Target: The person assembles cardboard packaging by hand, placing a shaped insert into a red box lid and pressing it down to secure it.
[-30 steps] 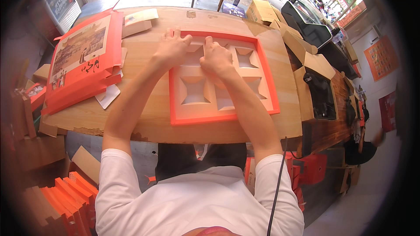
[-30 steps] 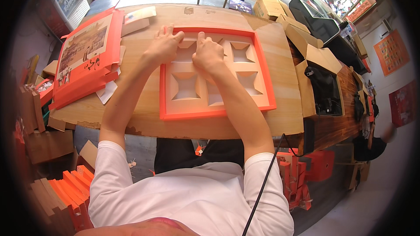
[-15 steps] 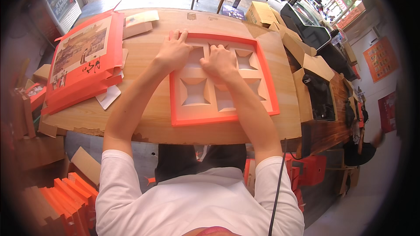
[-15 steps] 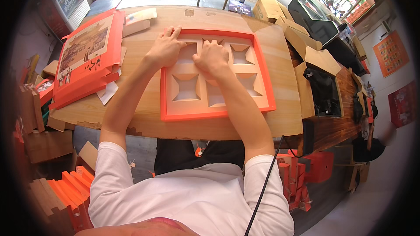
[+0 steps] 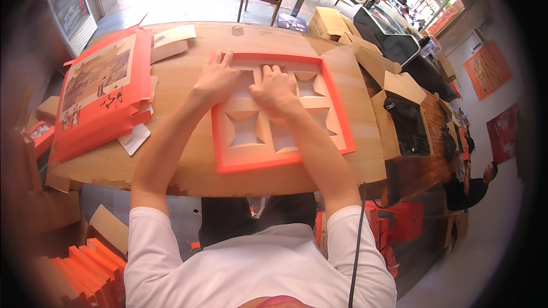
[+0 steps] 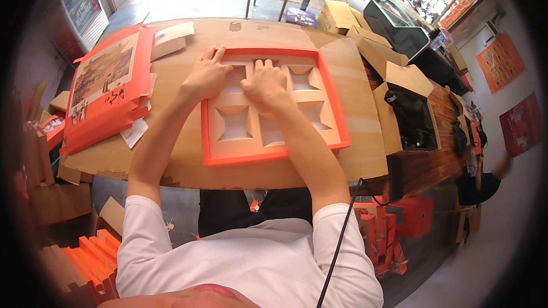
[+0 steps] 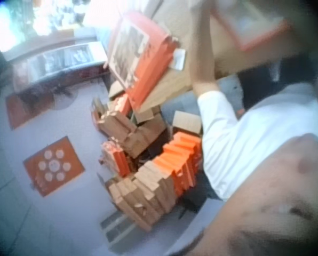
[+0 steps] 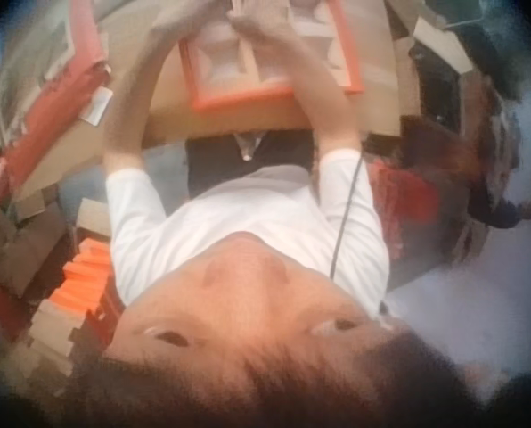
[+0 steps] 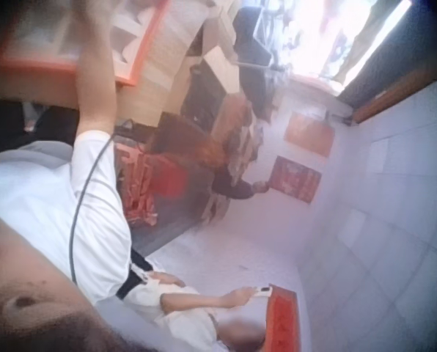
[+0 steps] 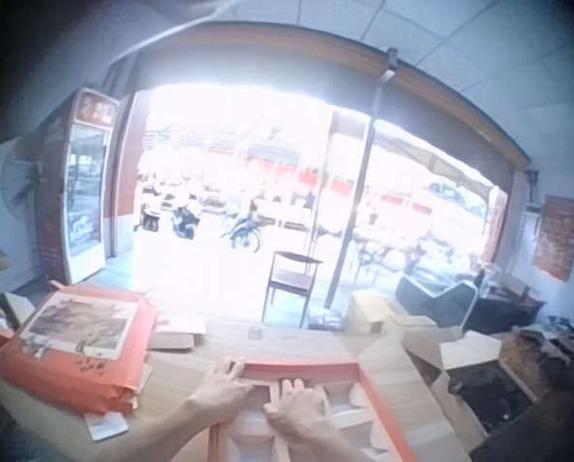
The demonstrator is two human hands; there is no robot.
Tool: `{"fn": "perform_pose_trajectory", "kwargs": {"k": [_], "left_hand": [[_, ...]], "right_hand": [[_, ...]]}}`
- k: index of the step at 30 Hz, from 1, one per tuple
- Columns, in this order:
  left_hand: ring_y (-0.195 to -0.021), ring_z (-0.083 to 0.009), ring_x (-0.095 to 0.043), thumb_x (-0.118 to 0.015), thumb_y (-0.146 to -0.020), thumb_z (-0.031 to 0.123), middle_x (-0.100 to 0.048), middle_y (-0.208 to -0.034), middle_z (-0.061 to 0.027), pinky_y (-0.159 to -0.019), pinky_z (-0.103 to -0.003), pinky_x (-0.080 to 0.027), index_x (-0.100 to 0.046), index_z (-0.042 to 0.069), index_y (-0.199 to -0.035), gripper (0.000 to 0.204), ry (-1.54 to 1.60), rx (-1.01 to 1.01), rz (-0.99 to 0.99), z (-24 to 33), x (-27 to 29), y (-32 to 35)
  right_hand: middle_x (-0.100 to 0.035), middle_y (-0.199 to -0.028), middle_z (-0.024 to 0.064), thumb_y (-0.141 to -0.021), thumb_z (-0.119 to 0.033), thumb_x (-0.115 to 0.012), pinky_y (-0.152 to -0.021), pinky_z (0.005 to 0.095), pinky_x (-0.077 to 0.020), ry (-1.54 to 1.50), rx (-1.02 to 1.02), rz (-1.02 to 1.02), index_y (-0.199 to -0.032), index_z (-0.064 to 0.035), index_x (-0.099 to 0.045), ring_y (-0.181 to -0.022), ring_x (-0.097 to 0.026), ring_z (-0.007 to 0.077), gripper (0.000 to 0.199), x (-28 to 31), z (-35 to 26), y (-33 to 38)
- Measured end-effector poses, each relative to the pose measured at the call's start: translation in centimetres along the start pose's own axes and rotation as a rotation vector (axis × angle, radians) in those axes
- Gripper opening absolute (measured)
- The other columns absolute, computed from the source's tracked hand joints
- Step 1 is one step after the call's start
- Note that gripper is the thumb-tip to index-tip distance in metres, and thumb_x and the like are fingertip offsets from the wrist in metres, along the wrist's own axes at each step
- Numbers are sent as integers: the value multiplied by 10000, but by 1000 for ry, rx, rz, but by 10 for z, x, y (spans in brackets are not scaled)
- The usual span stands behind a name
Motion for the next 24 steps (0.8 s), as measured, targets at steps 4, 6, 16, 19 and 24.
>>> {"fn": "perform_pose_trajectory", "kwargs": {"k": [4,6,16,19,24], "left_hand": [[-1521,-418,-312,-634,-875,103,-318,-1655,-244,-1175,-522,-382,-711,178,-1331,469,10,5,-14,-1,-2,0],[-1519,-414,-316,-643,-864,104,-317,-1656,-243,-1170,-516,-388,-711,181,-1333,480,3,2,-6,-1,-1,1],[-1514,-386,-329,-676,-814,101,-336,-1645,-231,-1159,-488,-402,-721,196,-1315,512,23,0,16,-2,-4,0],[-1514,-387,-330,-679,-809,101,-337,-1645,-231,-1153,-491,-407,-725,199,-1306,509,2,-11,41,-4,-8,-1],[-1514,-394,-328,-682,-803,103,-340,-1642,-235,-1154,-488,-408,-726,194,-1302,509,30,-11,43,-4,-8,0]], "right_hand": [[-585,-1388,226,-883,-441,-595,-1052,476,-496,-23,-4,-10,-1416,8,-523,-1214,-638,401,700,-10,2,-9],[-580,-1392,226,-877,-434,-597,-1054,479,-494,-24,-3,-7,-1440,8,-501,-1220,-631,402,723,-11,3,-9],[-605,-1362,219,-872,-463,-628,-1025,476,-508,-28,18,-17,-1382,26,-570,-1202,-638,394,709,-5,3,-5],[-652,-1291,215,-886,-463,-598,-1011,467,-518,7,44,-21,-1259,27,-673,-1166,-661,387,620,-7,4,-6],[-668,-1254,207,-914,-470,-546,-980,447,-542,67,78,-52,-1195,2,-713,-1129,-686,371,574,-7,3,-6]]}}
Point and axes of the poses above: each hand's wrist, its own y-axis away from the middle knuckle, its own x-axis out of the back of the hand, z = x × y, the point moved 1 cm from there along -y, towards the middle knuckle
